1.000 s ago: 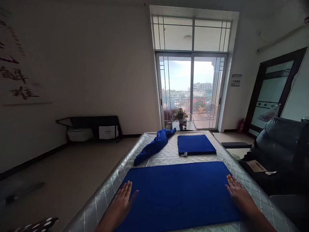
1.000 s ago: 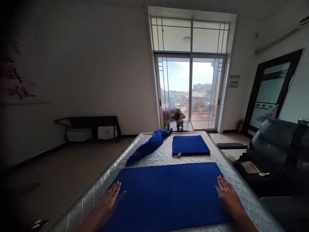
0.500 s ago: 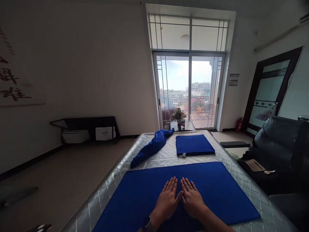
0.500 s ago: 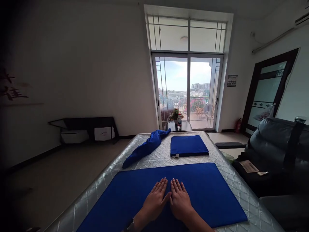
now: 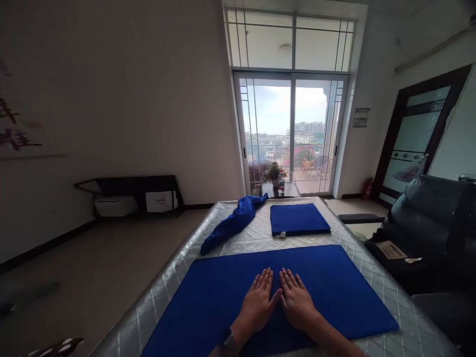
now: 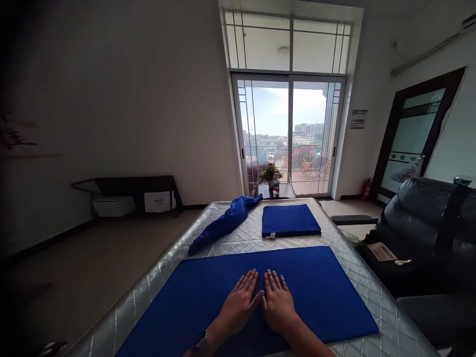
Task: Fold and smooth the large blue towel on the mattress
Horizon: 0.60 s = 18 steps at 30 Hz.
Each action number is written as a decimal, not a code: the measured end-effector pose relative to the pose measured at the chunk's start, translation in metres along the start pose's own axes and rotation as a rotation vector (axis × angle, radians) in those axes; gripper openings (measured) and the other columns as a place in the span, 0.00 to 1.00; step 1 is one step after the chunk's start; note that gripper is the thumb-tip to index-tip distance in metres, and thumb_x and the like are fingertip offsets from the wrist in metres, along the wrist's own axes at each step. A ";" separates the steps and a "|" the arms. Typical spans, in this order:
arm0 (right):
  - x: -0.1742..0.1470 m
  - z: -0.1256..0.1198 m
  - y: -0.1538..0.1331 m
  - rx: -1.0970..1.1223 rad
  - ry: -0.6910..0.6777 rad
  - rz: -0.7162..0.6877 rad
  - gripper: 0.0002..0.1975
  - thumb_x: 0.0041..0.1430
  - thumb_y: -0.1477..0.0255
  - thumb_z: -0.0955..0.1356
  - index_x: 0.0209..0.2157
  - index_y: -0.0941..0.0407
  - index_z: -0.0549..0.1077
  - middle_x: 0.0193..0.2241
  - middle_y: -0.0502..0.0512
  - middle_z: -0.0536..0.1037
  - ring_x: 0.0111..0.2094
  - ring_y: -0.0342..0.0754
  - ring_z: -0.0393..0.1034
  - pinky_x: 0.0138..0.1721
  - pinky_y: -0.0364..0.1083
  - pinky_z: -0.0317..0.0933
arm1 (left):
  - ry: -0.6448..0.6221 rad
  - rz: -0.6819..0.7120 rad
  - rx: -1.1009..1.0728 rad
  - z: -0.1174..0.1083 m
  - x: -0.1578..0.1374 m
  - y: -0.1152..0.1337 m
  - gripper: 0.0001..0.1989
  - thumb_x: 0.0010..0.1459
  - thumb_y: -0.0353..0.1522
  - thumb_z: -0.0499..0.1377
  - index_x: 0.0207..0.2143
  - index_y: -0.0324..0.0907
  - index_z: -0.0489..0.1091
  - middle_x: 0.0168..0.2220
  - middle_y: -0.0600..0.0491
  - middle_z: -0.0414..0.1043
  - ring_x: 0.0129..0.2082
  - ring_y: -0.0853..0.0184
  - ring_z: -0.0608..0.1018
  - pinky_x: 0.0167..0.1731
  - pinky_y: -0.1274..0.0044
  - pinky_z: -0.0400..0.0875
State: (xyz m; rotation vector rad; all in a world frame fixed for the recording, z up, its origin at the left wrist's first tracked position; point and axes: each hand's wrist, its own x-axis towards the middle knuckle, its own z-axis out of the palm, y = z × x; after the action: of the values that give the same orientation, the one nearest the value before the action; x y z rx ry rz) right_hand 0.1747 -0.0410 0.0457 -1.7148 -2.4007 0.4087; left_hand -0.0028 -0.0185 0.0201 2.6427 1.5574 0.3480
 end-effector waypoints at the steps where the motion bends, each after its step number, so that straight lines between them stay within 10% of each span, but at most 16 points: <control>1: -0.001 0.000 0.001 0.000 0.000 0.008 0.35 0.71 0.58 0.49 0.72 0.62 0.47 0.73 0.57 0.44 0.74 0.51 0.35 0.72 0.57 0.33 | -0.010 -0.009 -0.001 -0.003 -0.001 0.001 0.36 0.71 0.50 0.36 0.71 0.37 0.50 0.72 0.43 0.50 0.72 0.57 0.54 0.69 0.59 0.56; 7: -0.015 -0.009 0.044 -0.023 0.037 0.086 0.36 0.71 0.54 0.47 0.72 0.60 0.47 0.73 0.56 0.45 0.74 0.50 0.35 0.72 0.56 0.32 | -0.044 -0.072 0.043 -0.007 -0.016 -0.027 0.37 0.71 0.52 0.37 0.71 0.37 0.48 0.73 0.43 0.48 0.73 0.57 0.53 0.70 0.59 0.54; 18: -0.095 -0.011 0.230 -0.212 0.216 0.428 0.38 0.68 0.56 0.50 0.72 0.64 0.50 0.73 0.58 0.48 0.73 0.52 0.39 0.72 0.58 0.39 | 0.301 -0.143 0.328 0.012 -0.166 -0.227 0.28 0.70 0.42 0.39 0.69 0.53 0.58 0.62 0.46 0.73 0.65 0.54 0.70 0.60 0.57 0.68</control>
State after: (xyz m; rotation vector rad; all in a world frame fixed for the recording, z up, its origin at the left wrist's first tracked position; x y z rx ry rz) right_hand 0.4158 -0.0593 -0.0133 -2.2411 -1.9807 0.0116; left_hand -0.2717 -0.0505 -0.0558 2.7924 2.0428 0.5461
